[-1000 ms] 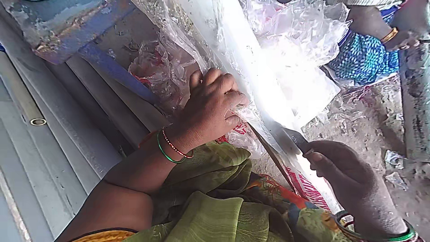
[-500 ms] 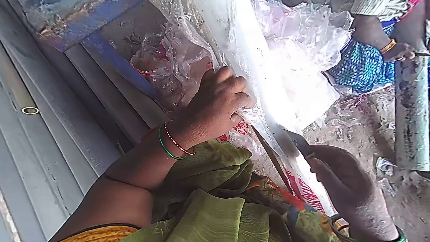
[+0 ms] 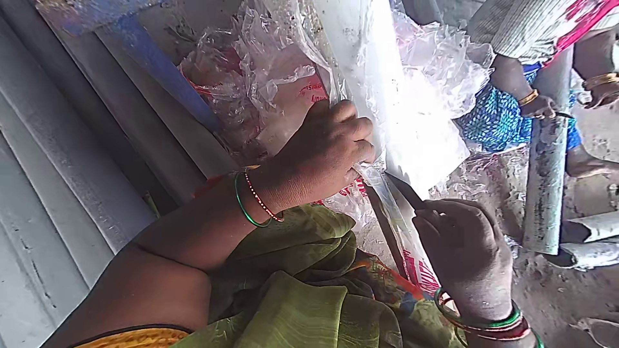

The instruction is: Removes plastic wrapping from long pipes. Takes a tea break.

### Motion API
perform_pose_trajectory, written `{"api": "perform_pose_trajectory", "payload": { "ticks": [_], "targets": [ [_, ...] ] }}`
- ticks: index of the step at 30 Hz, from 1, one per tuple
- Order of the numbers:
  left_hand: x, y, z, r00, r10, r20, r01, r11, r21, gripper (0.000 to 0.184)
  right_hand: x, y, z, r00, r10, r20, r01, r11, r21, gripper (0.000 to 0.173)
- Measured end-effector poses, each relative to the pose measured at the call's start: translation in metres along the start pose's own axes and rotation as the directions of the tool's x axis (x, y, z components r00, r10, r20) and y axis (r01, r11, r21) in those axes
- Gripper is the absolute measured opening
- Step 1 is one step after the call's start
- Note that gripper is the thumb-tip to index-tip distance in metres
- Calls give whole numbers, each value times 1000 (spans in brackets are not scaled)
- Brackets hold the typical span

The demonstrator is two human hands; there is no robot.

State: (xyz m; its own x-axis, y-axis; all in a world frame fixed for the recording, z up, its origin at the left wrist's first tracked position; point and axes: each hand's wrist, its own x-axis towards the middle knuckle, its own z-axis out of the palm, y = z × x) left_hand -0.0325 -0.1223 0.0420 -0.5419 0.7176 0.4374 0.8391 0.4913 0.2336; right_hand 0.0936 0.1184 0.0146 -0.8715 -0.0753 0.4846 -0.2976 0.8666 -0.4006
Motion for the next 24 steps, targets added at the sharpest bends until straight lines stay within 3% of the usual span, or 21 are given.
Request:
{"api": "perform_pose_trajectory", "payload": {
  "ticks": [15,21,24],
  "targets": [
    [0,-2,-3,1000,9,15,-8,1000,-7,12,24,2,32,970,-209,-128,193,973,-127,15],
    [0,-2,-4,1000,7,24,-7,1000,-3,13,11,5,11,998,-50,42,54,992,-116,37],
    [0,-3,-5,999,4,34,-4,1000,-9,12,6,9,-6,991,-12,132,29,991,-132,37]
  ]
}}
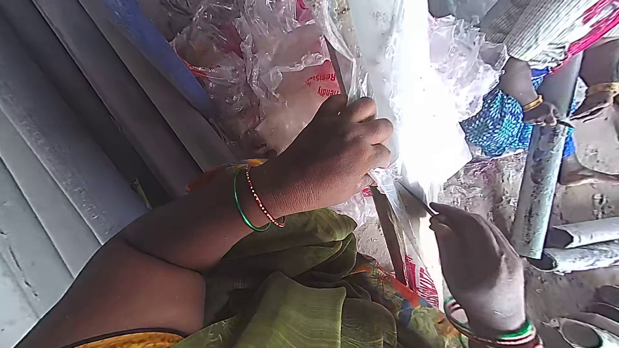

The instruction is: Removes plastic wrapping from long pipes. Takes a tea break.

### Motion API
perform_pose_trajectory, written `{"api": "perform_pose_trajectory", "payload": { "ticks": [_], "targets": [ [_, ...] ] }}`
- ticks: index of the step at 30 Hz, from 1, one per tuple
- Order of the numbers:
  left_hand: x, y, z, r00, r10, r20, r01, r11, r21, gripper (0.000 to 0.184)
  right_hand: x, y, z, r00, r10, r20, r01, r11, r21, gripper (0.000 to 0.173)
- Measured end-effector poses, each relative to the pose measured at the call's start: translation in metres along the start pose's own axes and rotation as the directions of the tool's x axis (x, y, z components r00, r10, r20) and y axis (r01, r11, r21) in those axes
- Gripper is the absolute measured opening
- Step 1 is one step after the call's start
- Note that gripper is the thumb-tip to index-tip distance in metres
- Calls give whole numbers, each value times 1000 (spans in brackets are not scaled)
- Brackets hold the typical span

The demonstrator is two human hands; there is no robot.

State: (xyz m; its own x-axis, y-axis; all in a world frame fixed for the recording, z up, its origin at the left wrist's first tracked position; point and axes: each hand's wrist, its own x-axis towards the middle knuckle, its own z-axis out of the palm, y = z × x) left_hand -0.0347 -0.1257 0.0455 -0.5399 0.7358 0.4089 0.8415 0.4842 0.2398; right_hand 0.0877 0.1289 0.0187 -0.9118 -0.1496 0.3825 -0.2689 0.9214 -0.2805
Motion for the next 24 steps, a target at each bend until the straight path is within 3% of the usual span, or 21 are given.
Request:
{"api": "perform_pose_trajectory", "payload": {
  "ticks": [8,13,24],
  "targets": [
    [-1,0,3,1000,15,-24,-15,1000,17,13,-10,0,-12,999,33,-12,-32,998,50,34],
    [-1,0,2,1000,14,-24,-13,1000,21,13,-8,3,-5,996,-62,-64,60,998,-35,29],
    [-1,0,1,1000,8,-8,-8,1000,1,12,12,-16,13,979,-123,-161,100,985,-143,27]
  ]
}}
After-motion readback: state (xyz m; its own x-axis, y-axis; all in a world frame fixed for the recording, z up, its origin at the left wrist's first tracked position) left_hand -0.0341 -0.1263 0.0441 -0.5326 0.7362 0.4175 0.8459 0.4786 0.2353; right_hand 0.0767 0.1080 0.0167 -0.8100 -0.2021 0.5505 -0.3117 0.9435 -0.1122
